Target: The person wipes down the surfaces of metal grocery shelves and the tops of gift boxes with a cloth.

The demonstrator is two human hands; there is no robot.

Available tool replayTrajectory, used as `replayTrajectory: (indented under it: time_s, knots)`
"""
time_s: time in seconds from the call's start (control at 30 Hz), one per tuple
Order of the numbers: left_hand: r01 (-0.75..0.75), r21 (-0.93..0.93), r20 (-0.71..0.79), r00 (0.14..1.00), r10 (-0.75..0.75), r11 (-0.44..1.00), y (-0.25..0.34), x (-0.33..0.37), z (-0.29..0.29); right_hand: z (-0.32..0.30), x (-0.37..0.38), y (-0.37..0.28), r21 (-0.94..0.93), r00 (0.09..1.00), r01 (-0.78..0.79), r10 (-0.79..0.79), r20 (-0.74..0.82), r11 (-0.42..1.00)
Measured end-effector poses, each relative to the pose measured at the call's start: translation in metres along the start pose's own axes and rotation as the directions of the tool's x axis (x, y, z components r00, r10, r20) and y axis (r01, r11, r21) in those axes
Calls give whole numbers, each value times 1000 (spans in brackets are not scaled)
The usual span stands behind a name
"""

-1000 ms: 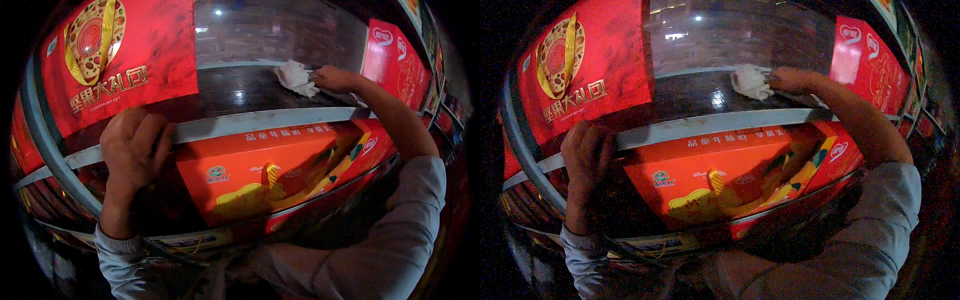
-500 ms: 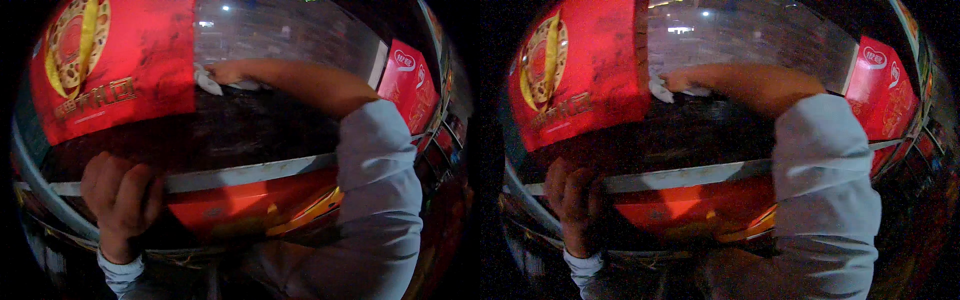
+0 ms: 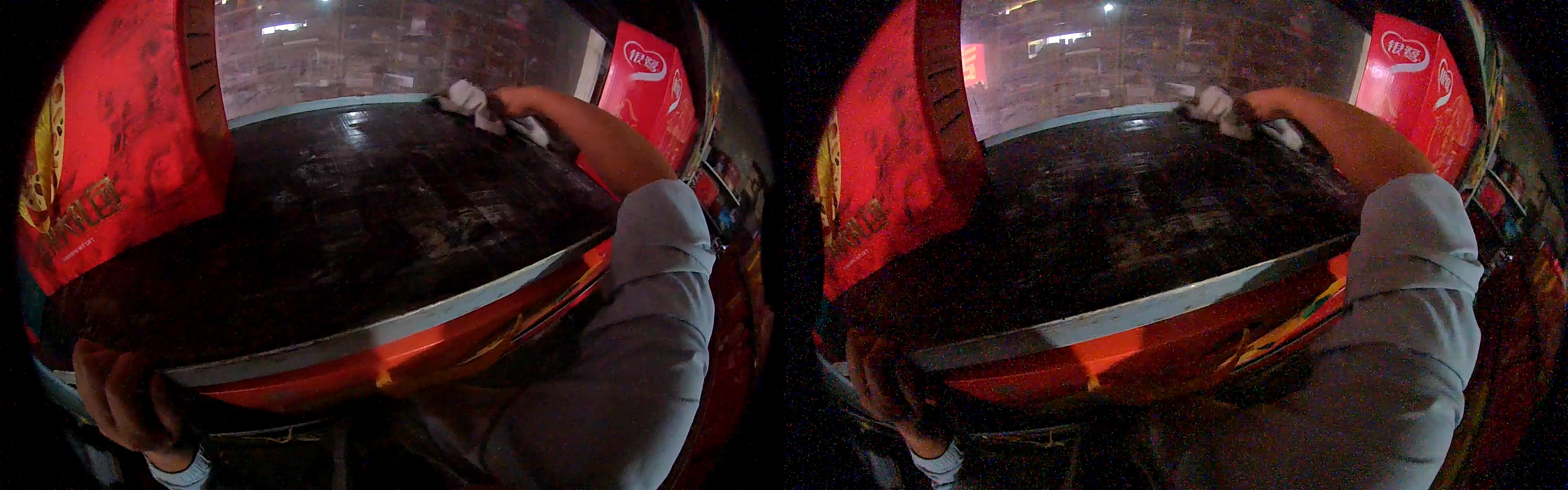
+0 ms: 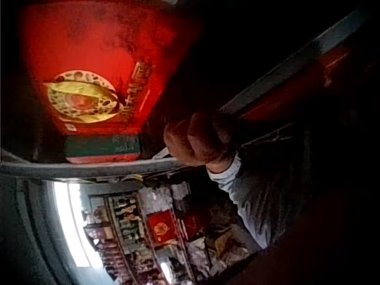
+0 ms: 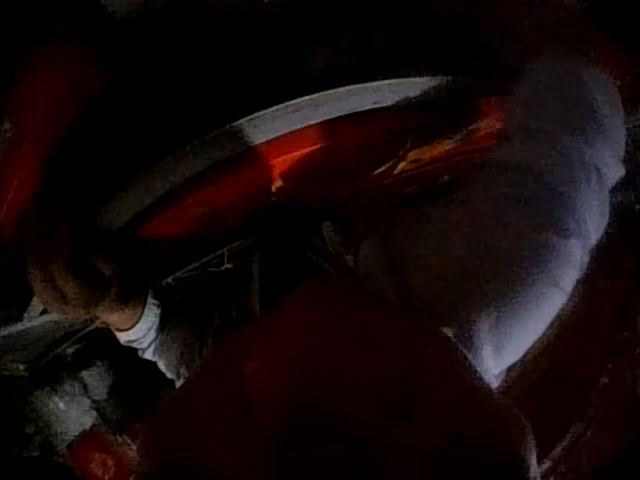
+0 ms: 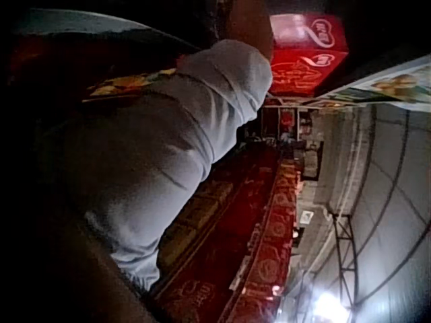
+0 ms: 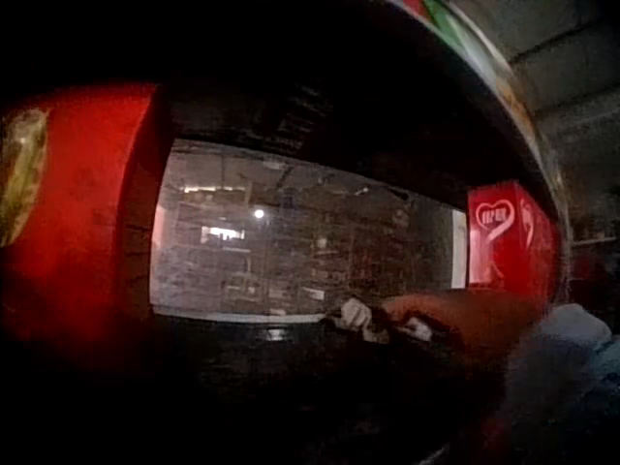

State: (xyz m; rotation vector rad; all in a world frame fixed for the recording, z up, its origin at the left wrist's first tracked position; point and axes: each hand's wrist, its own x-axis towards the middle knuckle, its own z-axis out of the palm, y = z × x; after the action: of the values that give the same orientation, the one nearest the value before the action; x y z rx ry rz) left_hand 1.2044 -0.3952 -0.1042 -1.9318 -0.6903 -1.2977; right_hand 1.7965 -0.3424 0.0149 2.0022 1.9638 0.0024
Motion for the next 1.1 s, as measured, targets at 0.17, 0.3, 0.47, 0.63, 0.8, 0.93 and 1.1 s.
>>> replayTrajectory:
  time_s: [0.17,0.3,0.47,0.63,0.8,0.93,1.1]
  knots:
    - [-10,71,36,999,8,997,-4,-6,-1,16,10,20,92,988,-79,90,-127,993]
    - [-100,89,9,995,100,991,-11,-6,7,-10,29,-74,291,951,238,-162,-264,927]
    - [-125,95,32,992,123,988,-22,-13,8,-17,-66,-169,261,909,381,-309,-280,887]
    - [-58,-65,0,998,58,996,-14,5,14,7,-149,-137,328,925,338,-248,-287,882]
    - [-57,24,-46,997,58,998,-8,7,11,25,-181,-117,308,938,-109,200,-283,945]
    - [-142,37,-92,985,144,989,-6,20,9,16,-181,-160,252,925,84,19,-380,964]
    - [-202,-108,-92,977,192,973,-6,28,8,-7,-138,-239,-7,760,427,-363,-540,904]
